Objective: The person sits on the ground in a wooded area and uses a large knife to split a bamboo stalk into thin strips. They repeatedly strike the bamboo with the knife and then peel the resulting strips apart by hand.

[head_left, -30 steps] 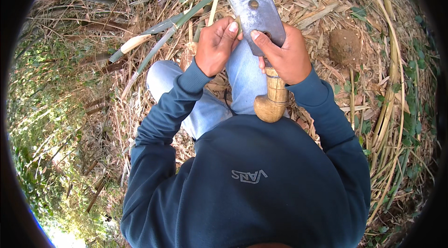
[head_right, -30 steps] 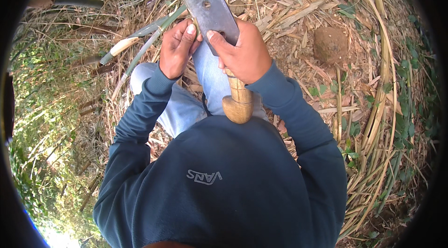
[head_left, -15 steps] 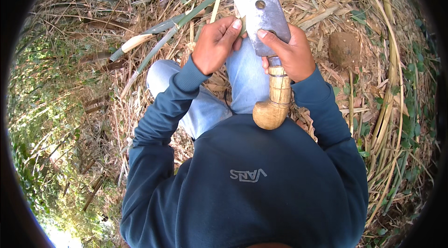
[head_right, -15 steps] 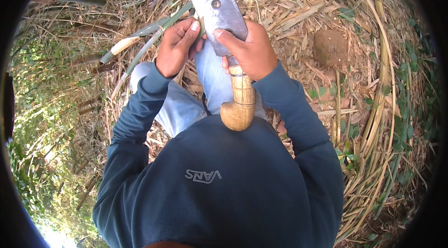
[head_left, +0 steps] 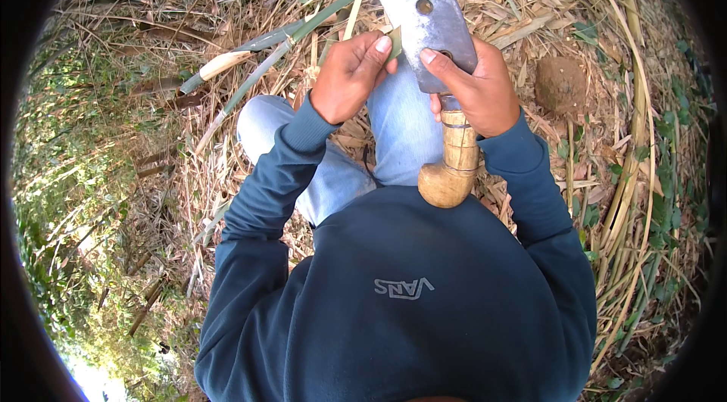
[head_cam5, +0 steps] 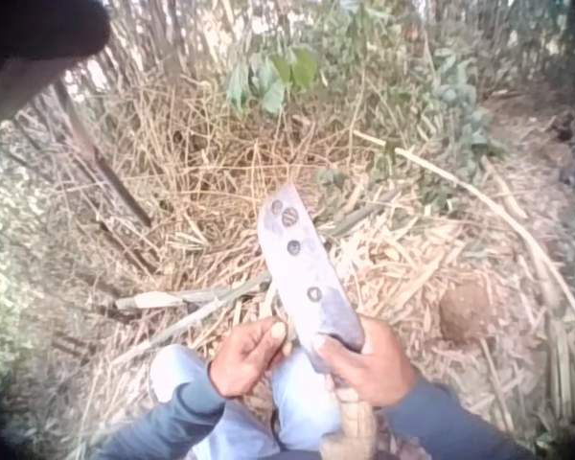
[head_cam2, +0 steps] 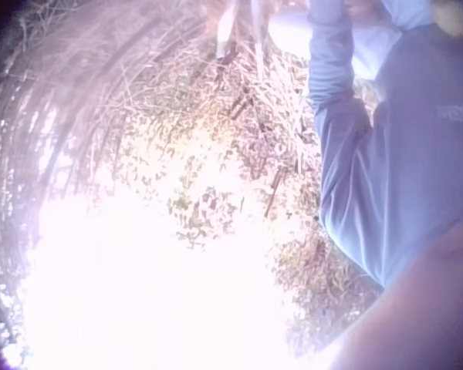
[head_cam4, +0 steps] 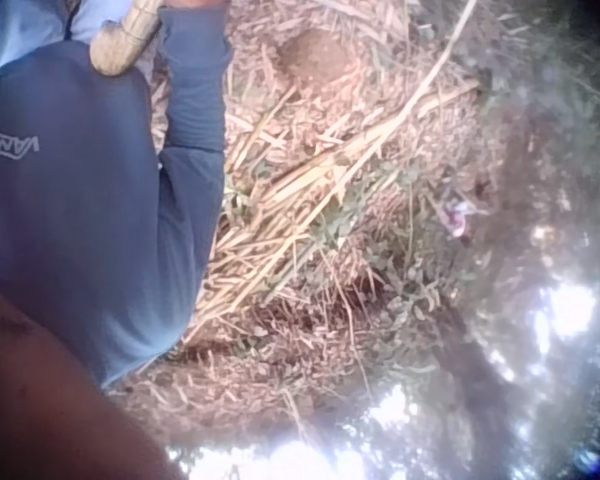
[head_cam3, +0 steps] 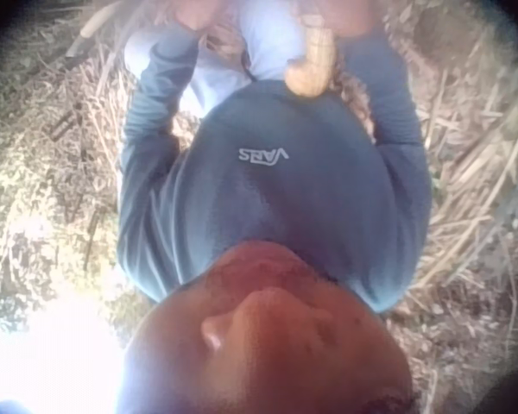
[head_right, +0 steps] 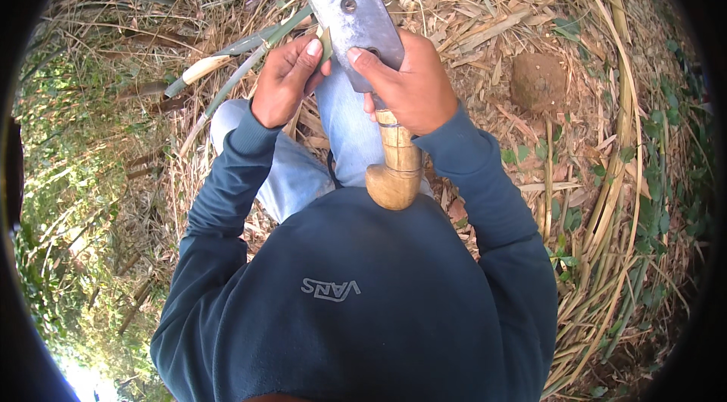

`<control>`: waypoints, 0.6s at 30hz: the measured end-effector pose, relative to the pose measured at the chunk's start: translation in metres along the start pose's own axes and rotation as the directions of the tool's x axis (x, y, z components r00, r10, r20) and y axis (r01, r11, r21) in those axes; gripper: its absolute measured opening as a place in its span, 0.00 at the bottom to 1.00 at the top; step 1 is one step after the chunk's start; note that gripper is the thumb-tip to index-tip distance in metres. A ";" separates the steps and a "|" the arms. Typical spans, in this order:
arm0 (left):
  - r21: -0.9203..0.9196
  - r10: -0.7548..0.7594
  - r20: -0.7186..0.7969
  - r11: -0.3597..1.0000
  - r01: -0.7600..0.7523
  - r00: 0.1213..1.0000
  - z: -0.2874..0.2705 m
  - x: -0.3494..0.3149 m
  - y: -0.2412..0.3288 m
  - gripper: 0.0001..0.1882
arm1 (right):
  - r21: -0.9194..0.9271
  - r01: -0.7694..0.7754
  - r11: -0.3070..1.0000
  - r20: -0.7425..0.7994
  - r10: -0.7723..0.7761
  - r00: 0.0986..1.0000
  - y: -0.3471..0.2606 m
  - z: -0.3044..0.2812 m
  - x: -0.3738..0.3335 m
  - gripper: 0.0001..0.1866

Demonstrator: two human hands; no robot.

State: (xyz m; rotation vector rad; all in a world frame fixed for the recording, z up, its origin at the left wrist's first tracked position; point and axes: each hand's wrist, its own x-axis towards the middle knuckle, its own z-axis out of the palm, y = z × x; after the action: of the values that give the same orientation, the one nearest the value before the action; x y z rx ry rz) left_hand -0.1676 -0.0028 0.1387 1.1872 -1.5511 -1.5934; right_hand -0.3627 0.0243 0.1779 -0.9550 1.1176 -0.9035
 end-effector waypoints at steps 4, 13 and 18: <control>-0.016 -0.015 -0.010 1.000 0.015 1.000 -0.001 -0.001 0.003 0.20 | -0.029 0.050 0.998 0.016 -0.049 0.999 -0.002 0.002 -0.001 0.12; -0.103 -0.039 0.048 0.994 0.043 0.998 0.002 0.000 -0.002 0.18 | -0.087 0.032 0.996 0.019 -0.031 0.999 0.000 -0.003 -0.003 0.12; -0.125 -0.021 0.041 0.992 0.026 0.999 0.002 0.000 -0.004 0.18 | -0.072 0.058 0.996 -0.013 -0.059 0.998 0.006 0.002 -0.003 0.12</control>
State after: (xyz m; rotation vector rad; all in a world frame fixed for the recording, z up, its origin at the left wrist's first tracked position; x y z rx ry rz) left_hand -0.1692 -0.0013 0.1344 1.1155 -1.4438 -1.7129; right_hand -0.3613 0.0291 0.1738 -1.0460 1.1465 -0.9240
